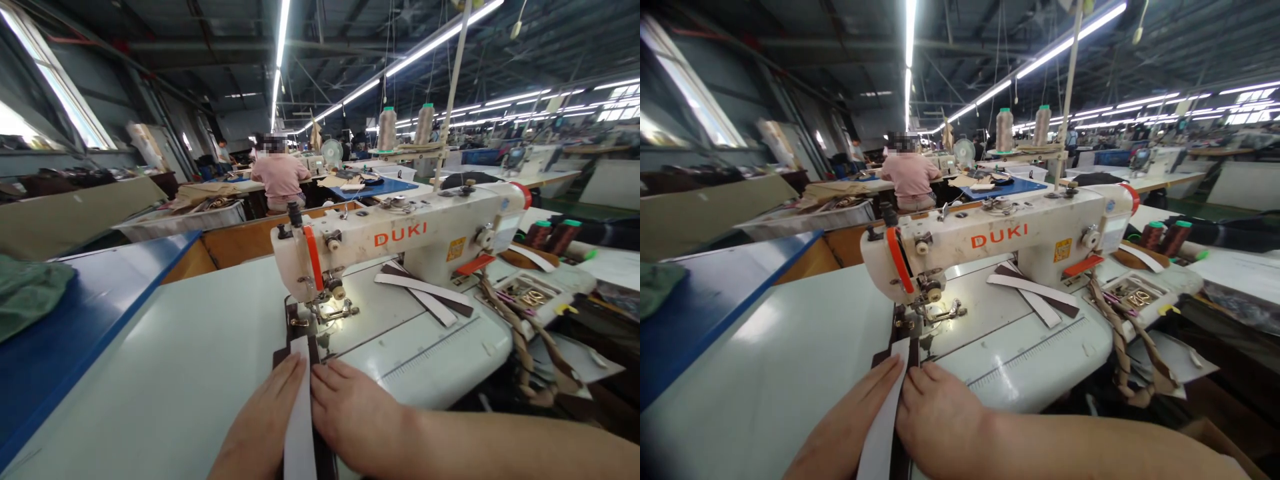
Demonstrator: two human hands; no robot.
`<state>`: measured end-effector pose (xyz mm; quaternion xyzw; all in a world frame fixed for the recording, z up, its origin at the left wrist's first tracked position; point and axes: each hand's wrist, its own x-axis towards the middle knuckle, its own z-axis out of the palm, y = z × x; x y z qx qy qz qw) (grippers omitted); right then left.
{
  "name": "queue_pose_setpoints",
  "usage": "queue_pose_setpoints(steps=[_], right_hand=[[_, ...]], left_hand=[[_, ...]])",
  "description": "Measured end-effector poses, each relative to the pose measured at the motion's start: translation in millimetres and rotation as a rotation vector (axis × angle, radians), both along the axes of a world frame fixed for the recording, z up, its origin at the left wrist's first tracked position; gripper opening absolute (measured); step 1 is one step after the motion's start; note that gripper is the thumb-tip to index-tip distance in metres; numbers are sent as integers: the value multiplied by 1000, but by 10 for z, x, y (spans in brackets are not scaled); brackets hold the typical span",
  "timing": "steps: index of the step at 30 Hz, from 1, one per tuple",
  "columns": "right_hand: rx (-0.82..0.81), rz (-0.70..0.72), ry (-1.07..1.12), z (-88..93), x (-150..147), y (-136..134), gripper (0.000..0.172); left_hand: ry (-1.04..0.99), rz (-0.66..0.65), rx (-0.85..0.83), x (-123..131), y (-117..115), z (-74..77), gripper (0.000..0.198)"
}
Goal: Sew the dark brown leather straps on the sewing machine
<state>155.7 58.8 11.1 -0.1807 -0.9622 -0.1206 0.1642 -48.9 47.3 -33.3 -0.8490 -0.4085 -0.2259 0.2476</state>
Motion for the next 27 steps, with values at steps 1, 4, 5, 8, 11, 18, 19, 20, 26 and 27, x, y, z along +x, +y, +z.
queue_pose_setpoints(steps=[1, 4, 5, 8, 11, 18, 19, 20, 26, 27], right_hand=[[-23, -9, 2, -26, 45, -18, 32], [-96, -14, -10, -59, 111, -38, 37], [-111, -10, -8, -62, 116, -36, 37], [-129, 5, 28, -82, 109, -14, 34], [-112, 10, 78, -147, 98, 9, 33], [99, 10, 353, -401, 60, 47, 26], [130, 7, 398, -427, 50, 56, 26], [150, 4, 436, -448, 40, 66, 27], [140, 2, 466, -529, 19, 96, 27], [128, -3, 453, -543, 20, 95, 27]], left_hand=[[48, -11, 13, 36, 23, 19, 52], [189, -35, 45, 99, 87, 93, 44], [204, -28, 45, 104, 105, 103, 43], [205, 10, 15, 87, 149, 71, 46], [234, 13, 18, 64, 172, 22, 47], [280, 25, 51, 77, 146, 52, 47], [277, 30, 45, 76, 143, 66, 48], [272, 24, 46, 73, 141, 83, 49], [283, -32, 69, 72, 142, 204, 62], [284, -32, 74, 76, 140, 213, 66]])
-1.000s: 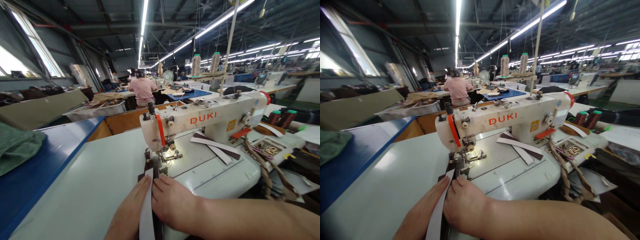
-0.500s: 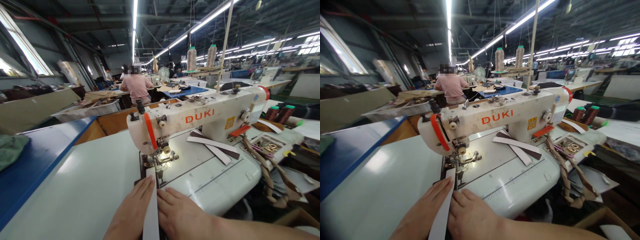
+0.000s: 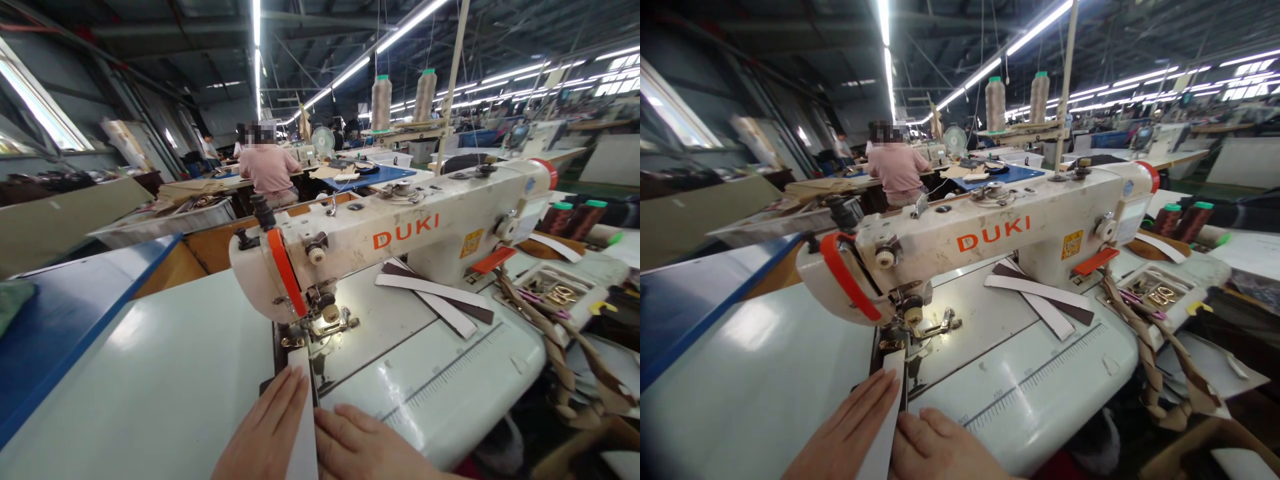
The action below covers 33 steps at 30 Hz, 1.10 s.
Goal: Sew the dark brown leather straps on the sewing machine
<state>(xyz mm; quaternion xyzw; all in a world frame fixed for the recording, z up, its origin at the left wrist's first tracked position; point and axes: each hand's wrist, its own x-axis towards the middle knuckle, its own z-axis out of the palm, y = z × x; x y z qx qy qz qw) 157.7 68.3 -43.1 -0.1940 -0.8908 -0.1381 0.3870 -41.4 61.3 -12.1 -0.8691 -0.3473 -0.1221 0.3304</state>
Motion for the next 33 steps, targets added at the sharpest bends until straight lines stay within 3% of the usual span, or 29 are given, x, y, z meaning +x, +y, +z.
queue_pose_setpoints(steps=[4, 8, 15, 21, 29, 33], right_hand=[[-38, 8, -89, -50, -4, -9, 26], [-16, 9, -109, -88, -13, -13, 20], [-25, 3, -168, -118, -7, 3, 27], [-1, -15, -4, -92, -23, 6, 26], [-186, 65, -214, -101, 1, 1, 27], [-203, 81, -266, -72, 25, -3, 24]], left_hand=[[14, 1, 18, 3, -12, 6, 76], [45, 2, 11, -14, -10, 2, 76], [47, 0, 14, -14, 26, -8, 74], [61, -31, 30, -8, 39, 10, 55], [113, -18, 47, 23, 11, 29, 50], [102, -13, 46, 47, 10, 29, 48]])
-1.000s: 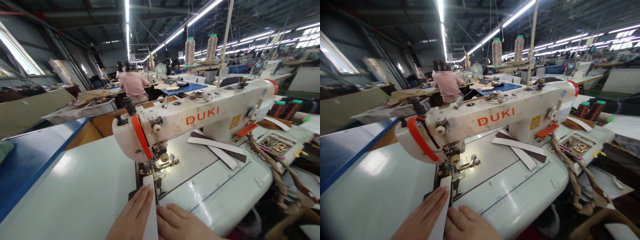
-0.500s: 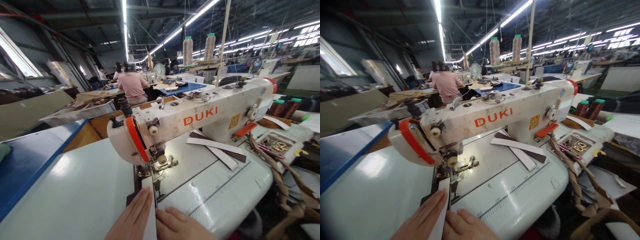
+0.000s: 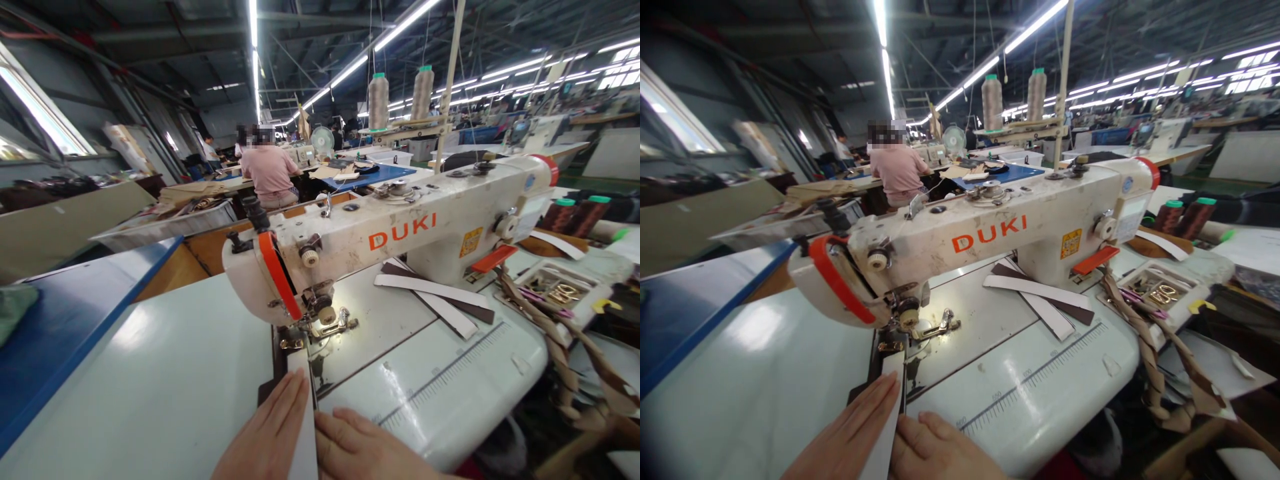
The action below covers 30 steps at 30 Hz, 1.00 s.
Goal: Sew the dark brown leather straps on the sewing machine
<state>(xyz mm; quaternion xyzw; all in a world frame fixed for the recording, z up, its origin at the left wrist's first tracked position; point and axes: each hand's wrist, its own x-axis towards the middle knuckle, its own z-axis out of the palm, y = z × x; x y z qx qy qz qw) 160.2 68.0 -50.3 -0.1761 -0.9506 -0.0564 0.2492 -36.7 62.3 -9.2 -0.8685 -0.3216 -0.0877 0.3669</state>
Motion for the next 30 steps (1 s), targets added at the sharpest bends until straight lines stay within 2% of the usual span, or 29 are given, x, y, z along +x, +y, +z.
queue_pose_setpoints(steps=[6, 11, 15, 21, 23, 27, 30], right_hand=[[99, -15, 64, 58, 26, -10, 25], [86, -6, 35, 86, 21, -5, 23], [64, -5, 14, 89, 12, -4, 23], [14, -13, 0, 294, 73, 5, 21], [-51, -56, 7, 375, 88, 22, 15], [-156, -134, 48, 443, 92, 97, 5], [-103, -37, 38, 459, 90, 170, 5]], left_hand=[[-59, -1, -13, 4, -26, 1, 52], [-119, 26, -97, -43, -21, -90, 66], [-140, 12, -74, -30, -18, -112, 67], [-246, 30, -117, -3, -13, -76, 75], [-291, 39, -153, -13, 6, -89, 73], [-273, 92, -215, -5, 24, -71, 57], [-228, 112, -193, 37, 6, -6, 48]])
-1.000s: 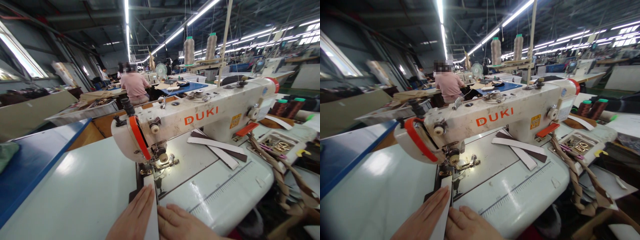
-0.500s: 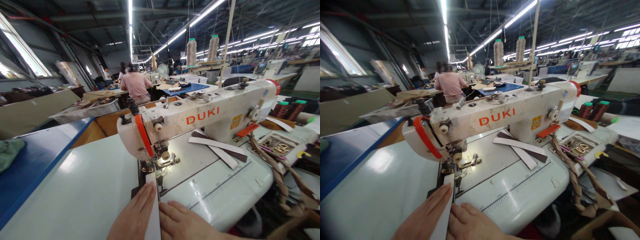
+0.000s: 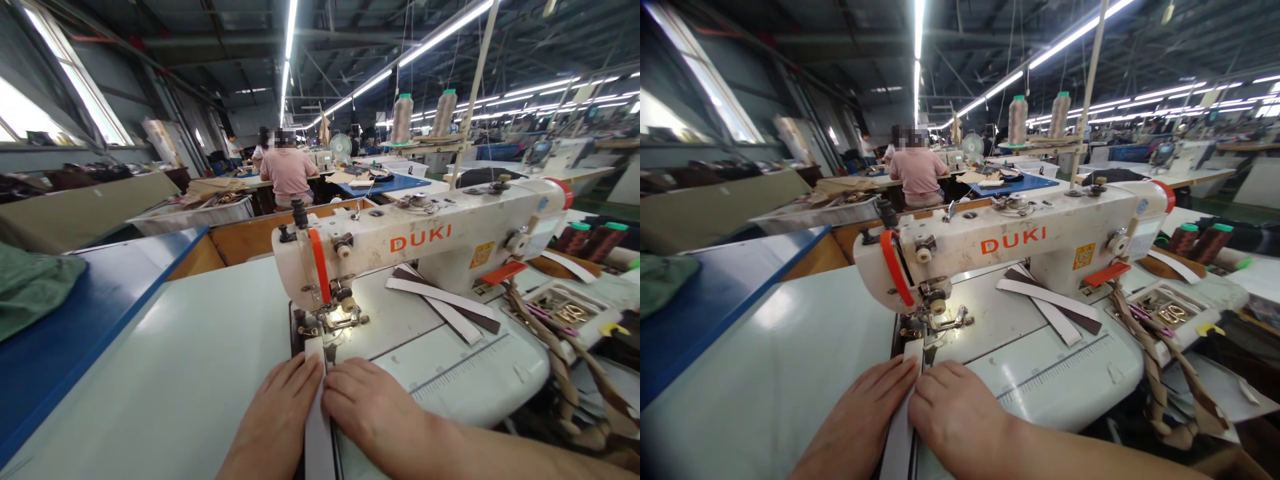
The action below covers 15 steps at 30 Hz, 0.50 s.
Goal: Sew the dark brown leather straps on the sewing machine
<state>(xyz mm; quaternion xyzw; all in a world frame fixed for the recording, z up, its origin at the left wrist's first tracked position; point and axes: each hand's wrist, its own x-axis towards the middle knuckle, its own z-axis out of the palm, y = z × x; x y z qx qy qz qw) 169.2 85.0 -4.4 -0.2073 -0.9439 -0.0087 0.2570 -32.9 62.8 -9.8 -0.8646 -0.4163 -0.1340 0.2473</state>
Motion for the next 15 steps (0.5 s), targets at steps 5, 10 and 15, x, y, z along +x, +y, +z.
queue_pose_setpoints(steps=[5, 10, 15], right_hand=[[77, 165, -78, 37, -7, 105, 17], [131, 226, -97, 43, -23, 273, 20], [180, 198, -98, 59, -30, 531, 22]], left_hand=[[12, -14, 74, 62, -52, 52, 45], [11, -4, 92, 80, 43, -56, 44], [-93, 59, 30, 108, 280, -124, 47]])
